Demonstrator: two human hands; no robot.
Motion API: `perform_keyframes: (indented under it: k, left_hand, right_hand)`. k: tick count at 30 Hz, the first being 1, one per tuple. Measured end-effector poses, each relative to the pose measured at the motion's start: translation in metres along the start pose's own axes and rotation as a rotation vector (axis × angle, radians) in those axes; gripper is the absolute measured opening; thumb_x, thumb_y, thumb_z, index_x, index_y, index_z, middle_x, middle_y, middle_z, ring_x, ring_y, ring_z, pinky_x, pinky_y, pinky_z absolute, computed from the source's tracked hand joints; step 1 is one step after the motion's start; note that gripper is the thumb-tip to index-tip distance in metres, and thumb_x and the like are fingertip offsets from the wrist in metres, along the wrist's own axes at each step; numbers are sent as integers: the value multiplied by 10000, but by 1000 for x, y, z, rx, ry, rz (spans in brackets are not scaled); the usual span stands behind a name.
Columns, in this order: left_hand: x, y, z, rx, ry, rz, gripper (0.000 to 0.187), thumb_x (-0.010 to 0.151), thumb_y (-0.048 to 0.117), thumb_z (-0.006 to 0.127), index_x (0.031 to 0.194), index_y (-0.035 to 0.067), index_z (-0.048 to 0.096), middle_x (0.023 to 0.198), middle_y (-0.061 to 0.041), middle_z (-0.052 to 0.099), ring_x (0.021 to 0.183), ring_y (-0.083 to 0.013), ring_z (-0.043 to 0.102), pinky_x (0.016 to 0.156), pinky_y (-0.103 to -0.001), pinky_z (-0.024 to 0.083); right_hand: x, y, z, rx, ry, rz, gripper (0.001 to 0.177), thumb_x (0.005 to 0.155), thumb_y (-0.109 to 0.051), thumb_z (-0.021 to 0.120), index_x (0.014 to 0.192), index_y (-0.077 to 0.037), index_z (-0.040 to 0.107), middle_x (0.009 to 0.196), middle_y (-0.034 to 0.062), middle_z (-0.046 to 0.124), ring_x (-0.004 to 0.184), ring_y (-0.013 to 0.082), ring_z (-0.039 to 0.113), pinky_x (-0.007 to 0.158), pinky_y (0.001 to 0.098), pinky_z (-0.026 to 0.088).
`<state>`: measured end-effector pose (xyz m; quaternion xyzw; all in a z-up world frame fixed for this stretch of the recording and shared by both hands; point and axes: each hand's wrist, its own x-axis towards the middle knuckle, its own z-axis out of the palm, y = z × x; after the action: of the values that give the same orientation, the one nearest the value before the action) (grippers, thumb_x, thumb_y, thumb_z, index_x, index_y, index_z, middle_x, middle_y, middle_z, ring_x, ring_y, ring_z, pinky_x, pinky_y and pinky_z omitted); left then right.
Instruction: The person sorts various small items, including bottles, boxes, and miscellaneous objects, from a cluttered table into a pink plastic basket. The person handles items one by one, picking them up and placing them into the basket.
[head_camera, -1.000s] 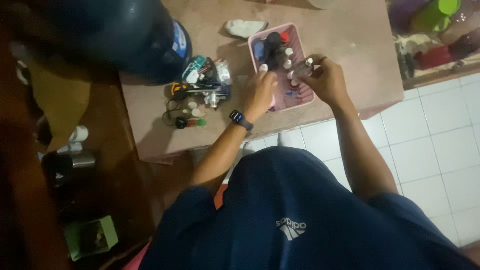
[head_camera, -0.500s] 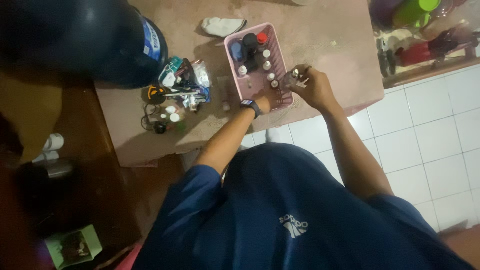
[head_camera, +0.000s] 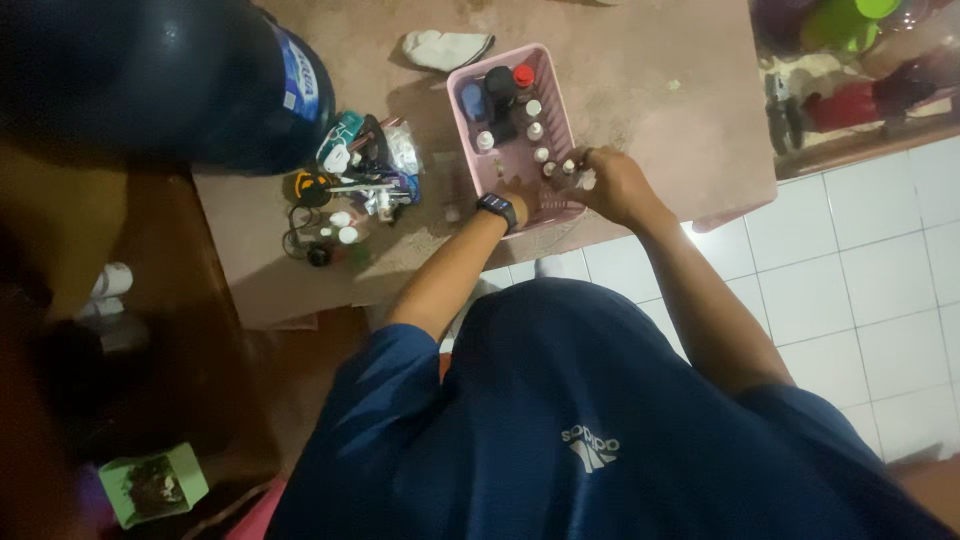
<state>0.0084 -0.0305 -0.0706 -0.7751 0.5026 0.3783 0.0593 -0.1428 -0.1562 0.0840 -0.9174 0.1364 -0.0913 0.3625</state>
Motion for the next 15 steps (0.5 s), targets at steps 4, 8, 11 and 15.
perform_keyframes:
  k: [4, 8, 11, 15]
  left_hand:
    - [-9, -17, 9, 173, 34, 150, 399, 989, 359, 552, 1339, 194, 644, 1444, -73, 557, 1331, -334, 508, 1055, -527, 414]
    - [-18, -14, 8, 186, 125, 161, 326, 959, 231, 558, 1249, 226, 706, 1392, -73, 591, 1289, -334, 534, 1034, -548, 412]
    - [-30, -9, -3, 32, 183, 136, 306, 944, 249, 606, 1230, 200, 705, 1254, -120, 673, 1203, -352, 600, 1005, -561, 422]
    - [-41, -6, -11, -199, 190, 87, 275, 915, 202, 617, 1156, 182, 748, 1107, -193, 717, 1057, -384, 683, 905, -515, 506]
  right_hand:
    - [0, 11, 22, -122, -99, -58, 455, 770, -227, 857, 1174, -55, 736, 1009, 193, 717, 934, 371, 684, 826, 454, 548]
    - [0, 24, 45, -267, -68, -243, 236, 871, -228, 759, 1052, -78, 739, 975, 125, 727, 938, 331, 695, 861, 457, 547]
    - [1, 33, 61, -356, -82, -212, 157, 901, -242, 719, 960, -97, 723, 938, 89, 720, 949, 308, 687, 857, 437, 543]
    - [0, 46, 79, -498, -104, -209, 109, 887, -254, 693, 877, -151, 727, 926, 51, 731, 971, 270, 678, 834, 442, 508]
